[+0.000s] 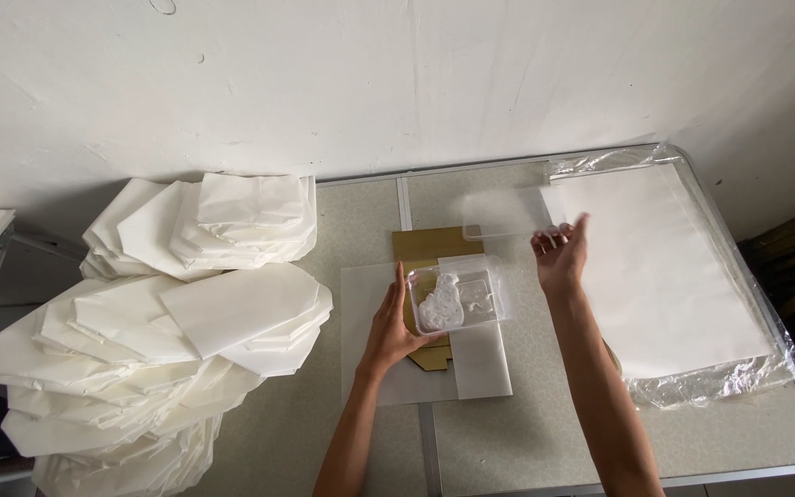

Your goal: Wrapping a cardboard template in white fabric or paper using glue applied by hand

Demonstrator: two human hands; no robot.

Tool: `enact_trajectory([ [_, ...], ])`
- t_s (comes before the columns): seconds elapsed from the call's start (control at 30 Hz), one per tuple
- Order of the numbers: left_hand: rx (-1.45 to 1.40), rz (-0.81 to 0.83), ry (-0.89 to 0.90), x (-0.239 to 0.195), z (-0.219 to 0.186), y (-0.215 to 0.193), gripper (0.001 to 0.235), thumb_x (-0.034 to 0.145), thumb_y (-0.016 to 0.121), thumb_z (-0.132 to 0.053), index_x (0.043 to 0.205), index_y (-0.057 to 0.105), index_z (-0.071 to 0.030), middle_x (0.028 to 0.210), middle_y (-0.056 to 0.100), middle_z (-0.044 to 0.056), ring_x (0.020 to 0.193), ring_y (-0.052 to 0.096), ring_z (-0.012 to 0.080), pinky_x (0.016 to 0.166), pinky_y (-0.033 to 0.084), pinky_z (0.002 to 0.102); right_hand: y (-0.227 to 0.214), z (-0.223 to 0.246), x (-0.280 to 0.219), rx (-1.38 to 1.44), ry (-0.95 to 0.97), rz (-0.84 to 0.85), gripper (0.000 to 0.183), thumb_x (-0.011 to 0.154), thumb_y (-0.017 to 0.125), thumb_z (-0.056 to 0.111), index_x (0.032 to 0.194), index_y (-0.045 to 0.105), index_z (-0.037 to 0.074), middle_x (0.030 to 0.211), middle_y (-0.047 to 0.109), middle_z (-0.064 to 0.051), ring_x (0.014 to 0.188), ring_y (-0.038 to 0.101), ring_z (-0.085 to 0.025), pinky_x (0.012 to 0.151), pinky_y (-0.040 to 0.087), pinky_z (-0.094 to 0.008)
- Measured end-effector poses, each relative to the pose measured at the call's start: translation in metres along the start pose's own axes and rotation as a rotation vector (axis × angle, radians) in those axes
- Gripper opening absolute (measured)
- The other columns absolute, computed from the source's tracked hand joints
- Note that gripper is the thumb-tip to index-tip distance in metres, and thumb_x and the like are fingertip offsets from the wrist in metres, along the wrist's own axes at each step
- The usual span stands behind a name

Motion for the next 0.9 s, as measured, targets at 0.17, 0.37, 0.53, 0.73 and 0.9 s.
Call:
enact_trajectory([
  [0.17,-0.005,0.026,-0.007,0.001,-0.005,-0.003,0.138,0.059,0.095,-0.039,0.161,0.006,-0.012,0.140,0.052,0.018,0.133,0.050,0.0423,0.107,0.045,0.060,0.039,-0.002,-0.033,-0.391,-0.051,0.222,0.019,0.097,0.070,0.024,0.089,0.056,0.014,0.085,0.056,-0.002,0.082,0.072,-0.024,0.083,0.062,-0.038],
  [0.37,0.000,0.037,-0.042,0.000,0.002,0.001,0.140,0.058,0.095,-0.040,0.162,0.005,-0.014,0.141,0.051,0.016,0.134,0.050,0.0412,0.107,0.046,0.059,0.079,0.011,-0.079,-0.993,-0.312,0.425,0.019,0.094,0.074,0.009,0.106,0.062,0.002,0.096,0.065,-0.014,0.082,0.072,-0.027,0.075,0.062,-0.039],
  [0.53,0.033,0.030,-0.046,-0.002,0.001,0.003,0.136,0.061,0.093,-0.039,0.162,0.005,-0.014,0.140,0.051,0.018,0.133,0.050,0.0429,0.104,0.048,0.061,0.098,0.003,-0.102,-1.293,-0.445,0.503,0.019,0.095,0.073,0.010,0.113,0.070,0.006,0.101,0.072,-0.014,0.087,0.074,-0.026,0.078,0.060,-0.038],
  [0.73,0.106,0.014,-0.027,-0.006,0.019,0.012,0.137,0.063,0.088,-0.056,0.162,0.005,-0.011,0.149,0.045,0.020,0.137,0.047,0.0408,0.105,0.048,0.053,0.172,-0.014,-0.208,-1.253,-0.994,0.768,0.018,0.088,0.072,0.003,0.104,0.074,0.013,0.093,0.071,-0.006,0.094,0.068,-0.029,0.087,0.053,-0.039],
  [0.9,0.069,-0.014,0.022,-0.002,0.030,0.018,0.137,0.061,0.090,-0.053,0.162,0.008,-0.007,0.154,0.040,0.018,0.139,0.045,0.0378,0.110,0.043,0.047,0.224,-0.107,-0.350,-1.272,-0.845,1.352,0.079,0.079,0.080,0.041,0.144,0.051,0.008,0.136,0.051,-0.022,0.131,0.047,-0.042,0.112,0.040,-0.058],
])
Point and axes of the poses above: each hand's wrist, its own x-axis towards the middle knuckle, its own y-axis out of the palm, z = x × y, the point moved 10 cm from there along x, towards the middle knuckle
